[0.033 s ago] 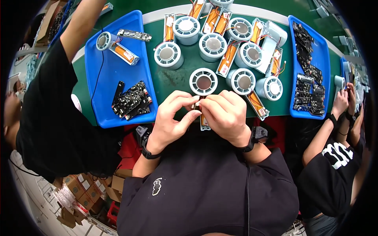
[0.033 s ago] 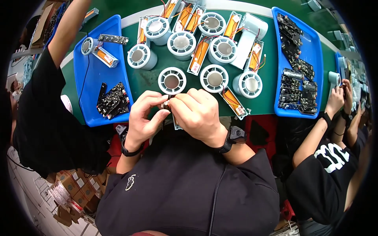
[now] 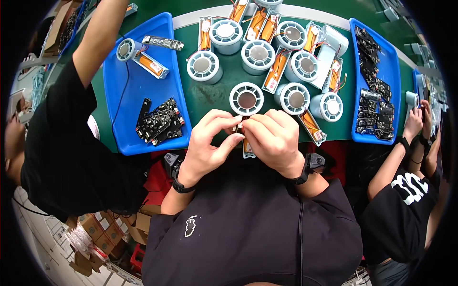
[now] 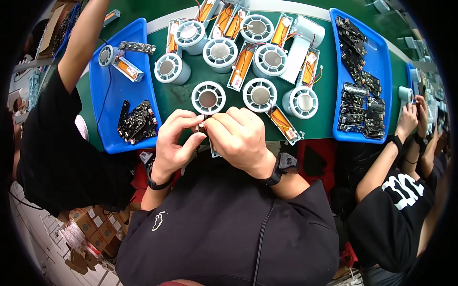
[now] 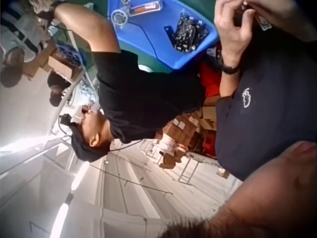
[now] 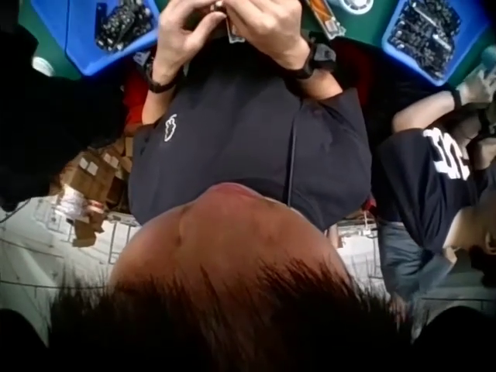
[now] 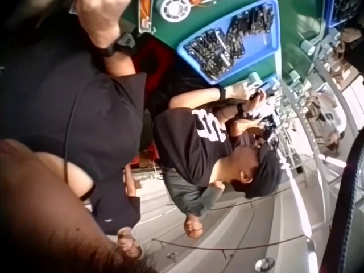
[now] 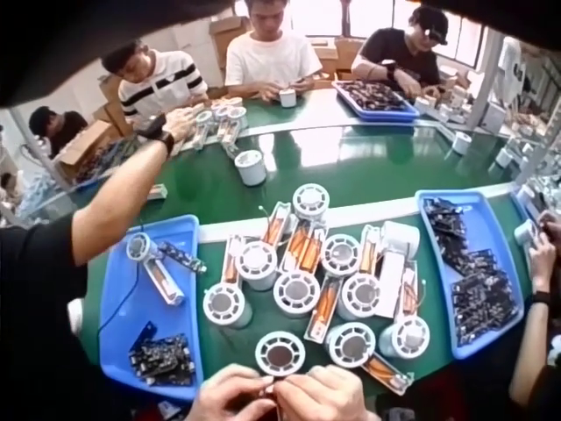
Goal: The person picks up a circuit board and connects it to the wires of a fan assembly before pressing the board into the housing. They then connect a battery to the board and press it into the housing as well.
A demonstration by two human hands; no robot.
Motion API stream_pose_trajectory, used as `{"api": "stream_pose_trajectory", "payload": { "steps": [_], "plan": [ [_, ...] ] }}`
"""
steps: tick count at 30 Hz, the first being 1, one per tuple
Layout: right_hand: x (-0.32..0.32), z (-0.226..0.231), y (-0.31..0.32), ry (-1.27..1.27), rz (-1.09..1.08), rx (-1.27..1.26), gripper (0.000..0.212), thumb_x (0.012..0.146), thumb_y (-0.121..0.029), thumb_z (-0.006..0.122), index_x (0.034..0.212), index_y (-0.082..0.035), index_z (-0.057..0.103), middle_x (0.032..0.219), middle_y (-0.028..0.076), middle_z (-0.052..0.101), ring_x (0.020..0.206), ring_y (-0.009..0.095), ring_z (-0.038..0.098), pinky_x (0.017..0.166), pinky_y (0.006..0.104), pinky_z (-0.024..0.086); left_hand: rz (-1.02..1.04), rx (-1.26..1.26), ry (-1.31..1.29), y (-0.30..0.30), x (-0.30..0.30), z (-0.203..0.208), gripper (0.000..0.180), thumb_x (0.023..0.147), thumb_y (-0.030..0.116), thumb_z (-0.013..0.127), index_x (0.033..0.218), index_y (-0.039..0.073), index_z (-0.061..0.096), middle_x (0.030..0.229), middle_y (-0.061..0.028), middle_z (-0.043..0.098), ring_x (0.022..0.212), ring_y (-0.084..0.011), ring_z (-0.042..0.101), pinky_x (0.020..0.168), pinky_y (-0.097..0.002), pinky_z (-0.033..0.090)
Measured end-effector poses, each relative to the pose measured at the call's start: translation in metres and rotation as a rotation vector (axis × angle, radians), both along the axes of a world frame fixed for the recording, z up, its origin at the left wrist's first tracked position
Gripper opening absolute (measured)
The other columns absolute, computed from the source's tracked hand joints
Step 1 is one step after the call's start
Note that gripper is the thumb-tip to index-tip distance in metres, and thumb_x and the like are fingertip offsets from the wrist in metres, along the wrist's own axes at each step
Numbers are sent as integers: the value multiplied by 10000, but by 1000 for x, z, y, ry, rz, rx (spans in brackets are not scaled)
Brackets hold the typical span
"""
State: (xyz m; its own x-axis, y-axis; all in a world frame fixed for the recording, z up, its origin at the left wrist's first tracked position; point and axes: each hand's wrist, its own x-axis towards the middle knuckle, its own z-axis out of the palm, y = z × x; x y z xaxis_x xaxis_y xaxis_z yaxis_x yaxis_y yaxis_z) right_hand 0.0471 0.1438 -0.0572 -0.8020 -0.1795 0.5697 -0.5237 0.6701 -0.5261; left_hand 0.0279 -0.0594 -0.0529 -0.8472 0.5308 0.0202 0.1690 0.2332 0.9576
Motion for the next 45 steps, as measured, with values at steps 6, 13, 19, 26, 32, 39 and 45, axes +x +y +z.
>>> {"api": "stream_pose_trajectory", "payload": {
  "steps": [6,13,19,26,32,39,45],
  "plan": [
    [-1,-2,3,-31,68,-57,215,728,-19,829,896,-41,697,814,52,709,613,215,618,547,333,477,-20,128,-45,-2,-6,-6,262,916,11,738,1167,-45,691,1095,-131,642,969,-196,645,847,-312,528],
    [6,-14,2,-274,42,-311,240,709,12,848,877,-47,687,772,45,704,574,202,616,517,321,471,-130,174,-184,-11,-11,-11,249,949,15,699,1181,-73,675,1154,-164,615,1061,-225,632,933,-332,516],
    [3,-14,7,-190,102,-216,248,712,2,858,886,-52,691,762,51,705,593,205,644,539,318,504,-114,239,-177,-8,-9,-12,240,917,0,727,1151,-45,699,1092,-141,650,981,-218,648,860,-316,522],
    [3,-11,5,-131,119,-182,228,719,0,840,889,-51,696,777,45,714,603,207,649,553,328,508,-133,135,-138,-11,-10,-3,272,919,4,731,1179,-62,689,1146,-154,631,1025,-212,637,915,-316,516],
    [4,-10,5,-131,87,-234,211,726,-6,830,883,-53,696,777,45,713,599,208,646,565,336,510,-128,74,40,-6,-11,0,340,850,-13,799,1176,-40,704,1128,-146,649,1007,-217,657,887,-316,525],
    [2,-3,11,-195,106,-156,175,730,-8,821,840,-88,711,710,17,694,572,184,636,555,316,470,-147,55,70,-5,-15,5,328,828,-32,810,1143,-32,721,1108,-150,671,995,-228,680,875,-317,538],
    [-1,-8,7,-158,90,-186,166,726,-17,824,821,-106,721,670,-3,681,551,172,624,545,306,441,-122,81,65,-8,-14,0,328,813,-42,813,1129,-29,727,1094,-145,685,983,-229,687,873,-317,545]
  ]
}}
